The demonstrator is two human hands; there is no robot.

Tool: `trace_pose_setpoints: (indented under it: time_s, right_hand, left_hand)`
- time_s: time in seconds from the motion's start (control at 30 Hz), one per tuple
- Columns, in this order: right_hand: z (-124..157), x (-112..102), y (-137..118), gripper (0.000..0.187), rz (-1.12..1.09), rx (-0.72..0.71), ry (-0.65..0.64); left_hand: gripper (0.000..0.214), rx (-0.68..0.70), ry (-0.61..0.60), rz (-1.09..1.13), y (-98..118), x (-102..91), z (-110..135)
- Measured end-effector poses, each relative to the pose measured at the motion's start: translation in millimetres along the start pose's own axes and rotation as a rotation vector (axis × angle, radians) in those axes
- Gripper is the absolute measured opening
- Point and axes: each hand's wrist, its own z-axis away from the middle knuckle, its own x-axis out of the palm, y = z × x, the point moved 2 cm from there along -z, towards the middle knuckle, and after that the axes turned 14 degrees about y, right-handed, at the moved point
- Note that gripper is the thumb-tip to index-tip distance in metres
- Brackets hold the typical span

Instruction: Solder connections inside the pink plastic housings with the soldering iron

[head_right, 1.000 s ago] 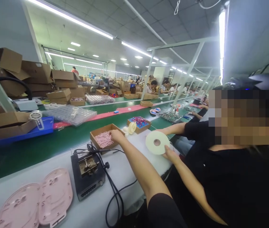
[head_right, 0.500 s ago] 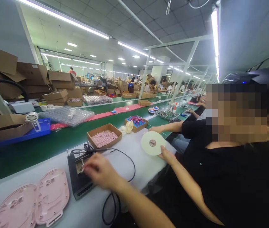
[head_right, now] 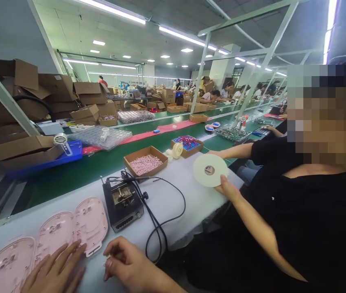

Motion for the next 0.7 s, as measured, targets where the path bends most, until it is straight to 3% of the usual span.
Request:
trace_pose_setpoints:
  time_s: [0.13,0.23,0.33,0.43,0.57,0.7]
  right_hand:
    - [4,2,4,0.055,0.026,-0.016,0.056]
    - [6,-7,8,0.049,0.224,-0.063,0.158]
    - [-2,-15,9,0.046,0.387,-0.115,0.207]
    - [-15,-10,5,0.039,0.548,-0.207,0.193]
    - [-37,12,1,0.022,0.867,-0.462,0.122]
    - [-55,34,6,0.028,1.156,-0.417,-0.004]
  left_hand:
    - [0.019,-0.047,-0.038,0.097,17,-12.8,-1]
    - [0.014,-0.155,-0.113,0.331,37,-26.5,6]
    - [0.012,-0.121,-0.150,0.473,56,-35.9,15]
    - [0.011,-0.092,-0.192,0.491,68,-41.5,23]
    - [0.005,-0.106,-0.181,0.489,74,-46.0,30]
    - [0.009,-0.092,-0.200,0.504,74,-45.7,36]
